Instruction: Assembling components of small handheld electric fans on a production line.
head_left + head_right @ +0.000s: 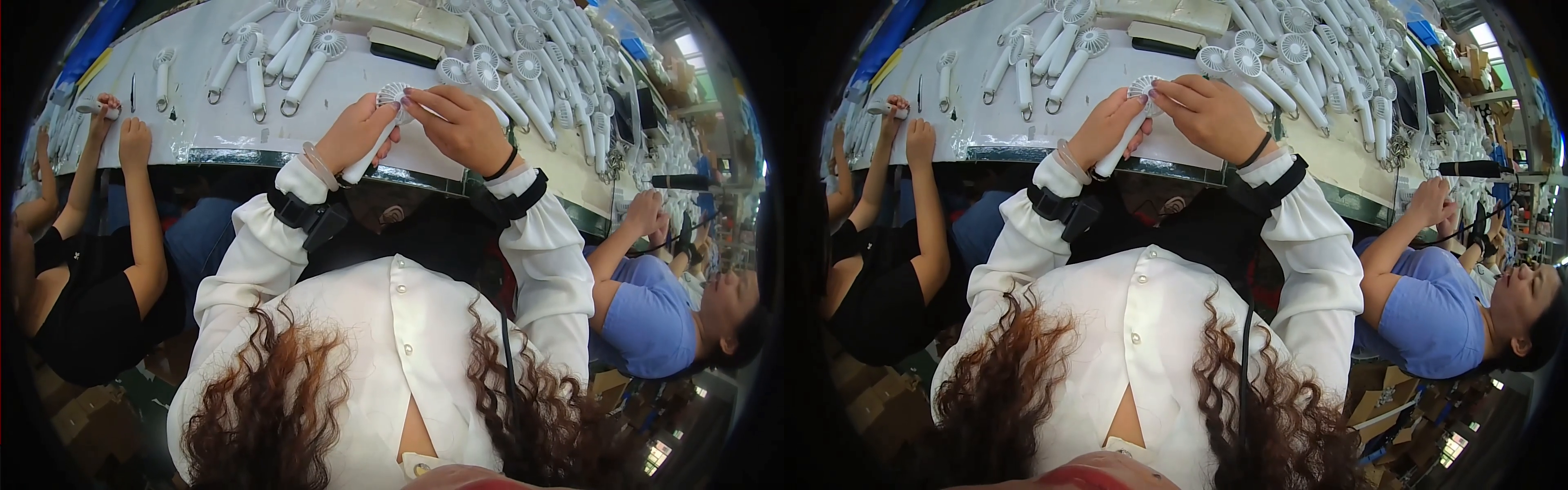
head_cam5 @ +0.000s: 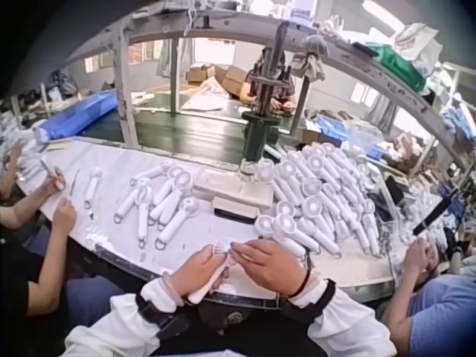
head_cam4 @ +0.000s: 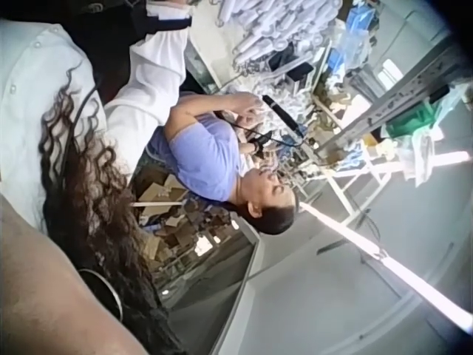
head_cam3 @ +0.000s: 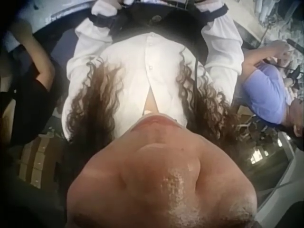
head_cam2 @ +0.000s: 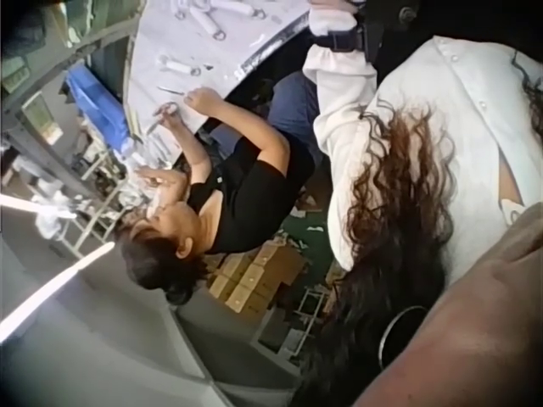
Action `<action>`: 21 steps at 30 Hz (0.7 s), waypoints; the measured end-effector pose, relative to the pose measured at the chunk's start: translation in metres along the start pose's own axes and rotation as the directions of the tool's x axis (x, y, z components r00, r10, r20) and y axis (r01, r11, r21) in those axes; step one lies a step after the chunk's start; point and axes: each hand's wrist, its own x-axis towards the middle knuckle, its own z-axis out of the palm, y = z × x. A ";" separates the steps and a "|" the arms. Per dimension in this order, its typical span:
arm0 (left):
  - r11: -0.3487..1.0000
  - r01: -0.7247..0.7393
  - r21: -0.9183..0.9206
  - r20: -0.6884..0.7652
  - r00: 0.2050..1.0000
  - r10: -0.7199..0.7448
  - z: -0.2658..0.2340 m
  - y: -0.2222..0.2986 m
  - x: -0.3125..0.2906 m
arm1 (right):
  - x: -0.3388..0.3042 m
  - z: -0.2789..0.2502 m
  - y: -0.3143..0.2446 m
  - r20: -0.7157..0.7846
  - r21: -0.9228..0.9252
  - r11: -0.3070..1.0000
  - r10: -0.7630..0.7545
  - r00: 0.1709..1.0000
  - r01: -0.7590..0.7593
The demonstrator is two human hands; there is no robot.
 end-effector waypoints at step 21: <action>0.965 -0.218 0.147 -0.017 0.975 0.223 0.006 -0.002 -0.001 | 0.016 0.015 -0.016 0.369 0.923 -0.153 0.614 0.698 -0.353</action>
